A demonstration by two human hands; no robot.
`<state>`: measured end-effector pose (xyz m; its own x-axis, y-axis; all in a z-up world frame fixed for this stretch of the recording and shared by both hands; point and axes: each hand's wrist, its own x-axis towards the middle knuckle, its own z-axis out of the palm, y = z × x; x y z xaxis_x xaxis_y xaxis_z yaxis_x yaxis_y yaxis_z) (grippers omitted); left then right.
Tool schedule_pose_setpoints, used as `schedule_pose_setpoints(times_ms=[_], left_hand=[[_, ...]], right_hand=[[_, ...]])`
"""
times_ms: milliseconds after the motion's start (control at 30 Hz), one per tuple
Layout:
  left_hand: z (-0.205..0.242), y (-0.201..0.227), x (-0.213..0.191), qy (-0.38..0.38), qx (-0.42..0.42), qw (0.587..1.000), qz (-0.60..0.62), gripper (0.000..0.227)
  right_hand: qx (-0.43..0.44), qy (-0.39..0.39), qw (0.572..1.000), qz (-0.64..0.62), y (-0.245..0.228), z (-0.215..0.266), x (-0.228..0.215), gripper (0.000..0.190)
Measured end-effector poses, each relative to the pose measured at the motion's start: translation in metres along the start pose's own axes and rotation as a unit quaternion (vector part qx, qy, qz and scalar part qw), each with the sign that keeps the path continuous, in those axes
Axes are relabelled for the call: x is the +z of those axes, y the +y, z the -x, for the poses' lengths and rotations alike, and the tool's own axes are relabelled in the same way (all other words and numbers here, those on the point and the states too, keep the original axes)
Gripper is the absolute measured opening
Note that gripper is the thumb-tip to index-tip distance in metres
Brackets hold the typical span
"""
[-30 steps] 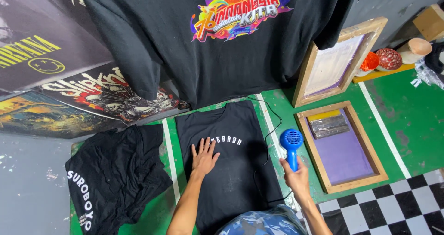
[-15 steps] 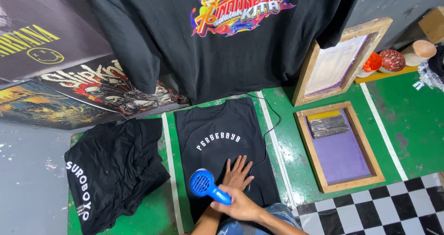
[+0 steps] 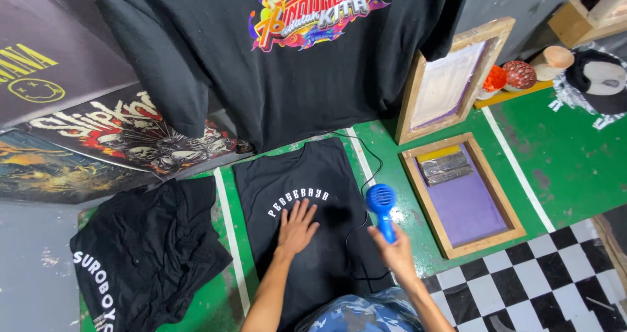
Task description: The person uses a blue hair dryer to dry a black t-shirt with white text on a green table. They hold the dryer in their right hand and use their left hand to smooth the fabric while moving the dryer back and forth over the printed area.
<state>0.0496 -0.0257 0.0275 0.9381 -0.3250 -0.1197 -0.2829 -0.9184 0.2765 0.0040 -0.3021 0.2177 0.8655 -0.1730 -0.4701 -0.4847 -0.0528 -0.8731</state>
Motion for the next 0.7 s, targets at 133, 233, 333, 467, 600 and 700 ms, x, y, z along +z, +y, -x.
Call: schedule_pose_setpoints(times_ms=[133,233,333,467,600,700], left_hand=[[-0.006,-0.031,0.000,-0.020,-0.060,0.998,-0.016,0.065],[-0.007,-0.040,0.005,0.046,-0.069,0.996,-0.037,0.066],[-0.006,-0.029,0.011,0.053,-0.086,0.994,-0.035,0.068],[0.001,0.009,0.019,0.031,-0.097,0.995,0.016,0.077],[0.018,0.046,0.055,0.021,-0.074,0.997,0.020,0.083],[0.034,0.074,0.061,0.397,0.160,0.885,0.185,0.025]], right_hand=[[0.019,0.079,0.994,-0.072,-0.012,0.008,-0.028,0.016],[0.020,0.124,0.987,-0.101,-0.014,0.010,-0.031,0.018],[0.028,0.126,0.987,-0.096,-0.004,0.005,-0.021,0.018],[0.043,0.025,0.998,-0.035,-0.005,0.003,0.010,0.018],[0.008,-0.092,0.995,-0.025,-0.004,0.014,0.048,0.025],[-0.070,-0.247,0.966,-0.033,-0.007,0.026,0.070,0.024]])
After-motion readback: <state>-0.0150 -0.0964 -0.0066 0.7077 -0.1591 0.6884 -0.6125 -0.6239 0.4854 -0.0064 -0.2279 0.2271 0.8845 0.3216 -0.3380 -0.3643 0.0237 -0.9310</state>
